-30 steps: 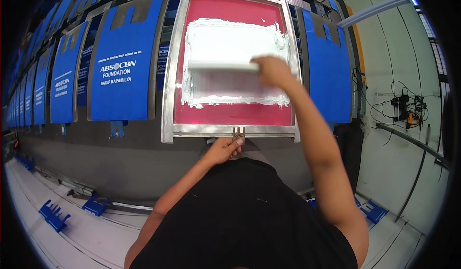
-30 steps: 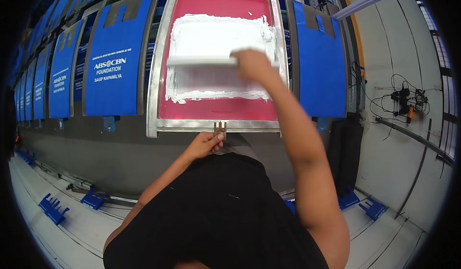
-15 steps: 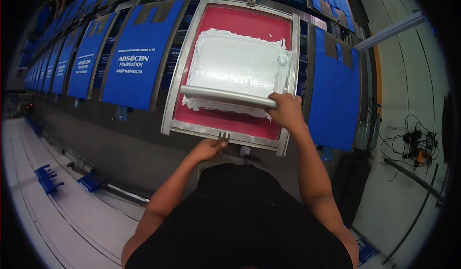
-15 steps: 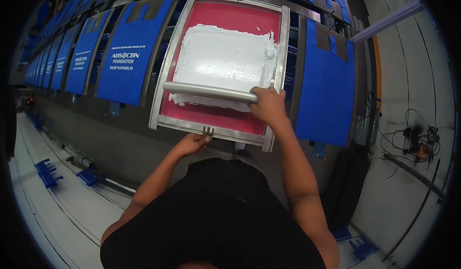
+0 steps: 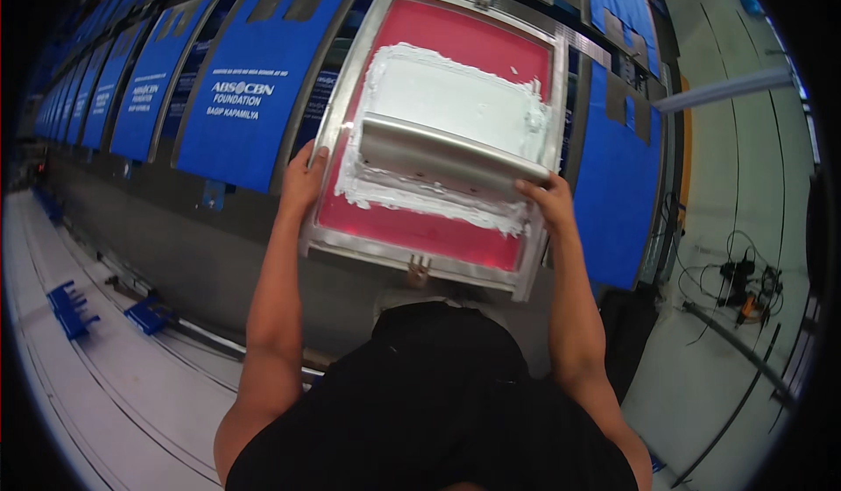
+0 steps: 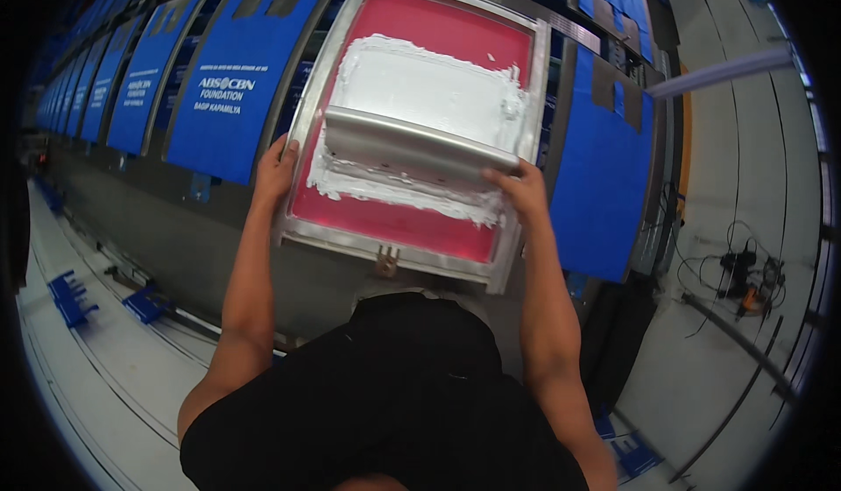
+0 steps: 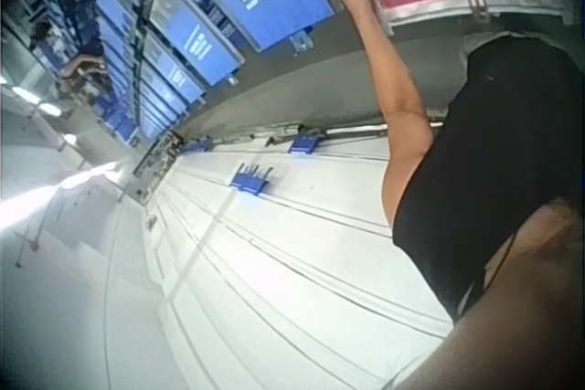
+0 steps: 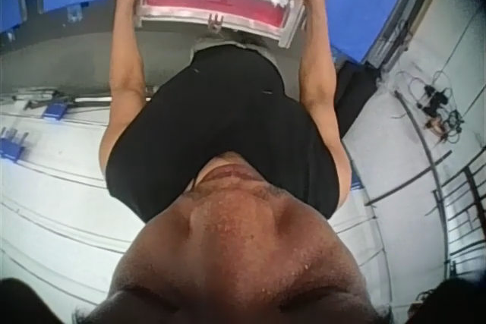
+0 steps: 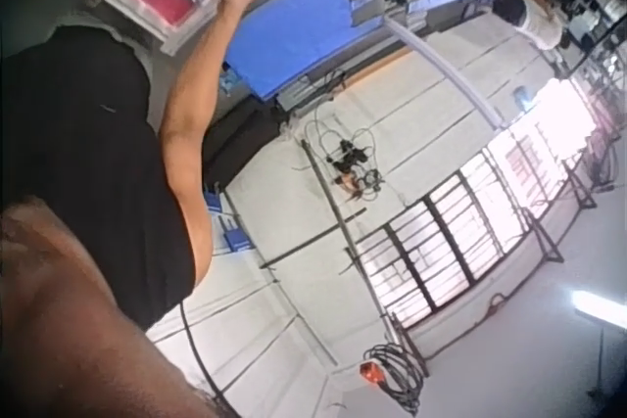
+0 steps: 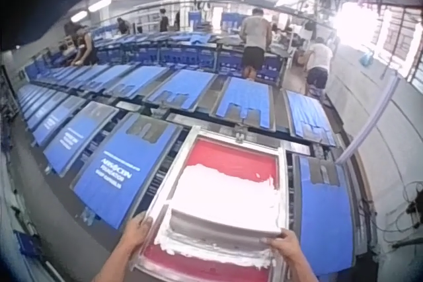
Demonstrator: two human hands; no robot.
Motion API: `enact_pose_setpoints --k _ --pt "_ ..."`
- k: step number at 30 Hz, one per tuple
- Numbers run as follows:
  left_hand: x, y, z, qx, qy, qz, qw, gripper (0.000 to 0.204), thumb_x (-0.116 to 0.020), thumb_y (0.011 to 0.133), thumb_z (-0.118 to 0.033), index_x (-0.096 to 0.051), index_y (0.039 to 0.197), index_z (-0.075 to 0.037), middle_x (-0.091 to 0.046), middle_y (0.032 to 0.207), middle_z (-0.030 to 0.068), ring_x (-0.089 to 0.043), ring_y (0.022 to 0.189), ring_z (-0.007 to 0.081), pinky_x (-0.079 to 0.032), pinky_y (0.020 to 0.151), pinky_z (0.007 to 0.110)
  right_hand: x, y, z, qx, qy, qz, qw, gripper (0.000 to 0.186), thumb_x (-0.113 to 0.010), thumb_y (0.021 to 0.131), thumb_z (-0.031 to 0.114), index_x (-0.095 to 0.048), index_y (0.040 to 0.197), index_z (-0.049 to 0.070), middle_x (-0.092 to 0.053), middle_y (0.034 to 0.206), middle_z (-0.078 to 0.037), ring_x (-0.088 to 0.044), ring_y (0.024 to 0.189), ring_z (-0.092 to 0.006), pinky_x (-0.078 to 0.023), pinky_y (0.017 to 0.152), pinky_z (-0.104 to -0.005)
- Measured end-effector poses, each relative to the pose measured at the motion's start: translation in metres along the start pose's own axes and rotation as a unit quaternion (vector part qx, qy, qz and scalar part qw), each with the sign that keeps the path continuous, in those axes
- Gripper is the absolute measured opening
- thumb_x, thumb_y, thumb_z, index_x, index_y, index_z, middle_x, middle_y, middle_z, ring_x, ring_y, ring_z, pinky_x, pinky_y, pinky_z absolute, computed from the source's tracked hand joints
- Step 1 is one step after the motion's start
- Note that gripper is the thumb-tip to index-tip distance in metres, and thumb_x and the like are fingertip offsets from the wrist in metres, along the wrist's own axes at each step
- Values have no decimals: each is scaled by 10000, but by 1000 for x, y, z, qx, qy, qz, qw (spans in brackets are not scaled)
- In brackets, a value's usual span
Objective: The person is applying white ink to a screen printing frame using a squeegee at a printing station.
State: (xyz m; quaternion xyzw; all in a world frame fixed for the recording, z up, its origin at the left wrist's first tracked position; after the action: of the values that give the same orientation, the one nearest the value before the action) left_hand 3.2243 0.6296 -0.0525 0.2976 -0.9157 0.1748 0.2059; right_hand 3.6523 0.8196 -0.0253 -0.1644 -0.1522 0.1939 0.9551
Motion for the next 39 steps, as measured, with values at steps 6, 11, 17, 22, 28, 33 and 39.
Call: enact_pose_setpoints --k 6,11,17,22,28,33,39 --pt "-90 -88 -65 -50 -44 21 998 616 -569 929 -424 -486 1303 59 -581 1211 280 -570 1162 355 -449 960 376 152 -78 24 8 -49 -71 996 418 -791 665 137 -660 1035 -7 -675 964 -83 -626 880 -189 -475 841 -323" --pt "-200 -131 -123 -86 -172 104 976 541 -566 939 -358 -484 1298 39 -613 1102 301 -594 1057 428 -484 878 426 290 -159 17 17 -91 -173 981 484 -788 682 170 -622 1092 -28 -664 1000 -87 -607 949 -197 -432 899 -316" --pt "-274 -157 -163 -98 -150 138 974 564 -573 934 -367 -477 1309 43 -613 1117 292 -596 1065 417 -481 887 421 377 -184 -49 9 -45 -181 982 552 -810 682 194 -594 1131 -42 -644 1064 -95 -591 1006 -207 -406 931 -318" --pt "-311 -185 -180 -85 -150 96 980 562 -590 924 -372 -498 1291 43 -622 1122 272 -606 1062 403 -483 889 410 418 -156 -62 34 -7 -162 986 462 -803 679 106 -626 1086 -23 -671 1005 -74 -621 948 -183 -447 898 -311" --pt "-287 -194 -172 -75 -136 29 987 519 -612 917 -342 -530 1264 35 -636 1108 262 -623 1074 353 -479 893 360 396 -124 -59 37 -7 -87 995 423 -788 676 87 -645 1061 -15 -674 983 -70 -615 924 -175 -450 879 -305" --pt "-213 -158 -117 -52 -164 -10 985 446 -614 927 -275 -557 1243 34 -663 1117 196 -631 1045 215 -472 889 305 292 -79 -41 57 8 -24 998 410 -802 666 114 -667 1033 -9 -680 957 -73 -621 893 -174 -468 851 -311" --pt "-68 -85 -26 -16 -135 -24 990 418 -598 946 -243 -557 1268 21 -671 1106 125 -602 990 131 -467 874 270 99 -42 -12 27 20 9 999 384 -805 665 110 -679 1007 -15 -684 918 -84 -627 831 -161 -492 774 -303"
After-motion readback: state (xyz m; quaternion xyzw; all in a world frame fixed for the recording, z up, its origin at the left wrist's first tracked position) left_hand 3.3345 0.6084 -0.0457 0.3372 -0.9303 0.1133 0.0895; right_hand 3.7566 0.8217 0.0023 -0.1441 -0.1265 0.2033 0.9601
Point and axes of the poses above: each hand's wrist, its own y-axis towards the middle knuckle, its own x-axis out of the back of the hand, z = x × y, the point moved 8 cm from there along y, towards the middle knuckle
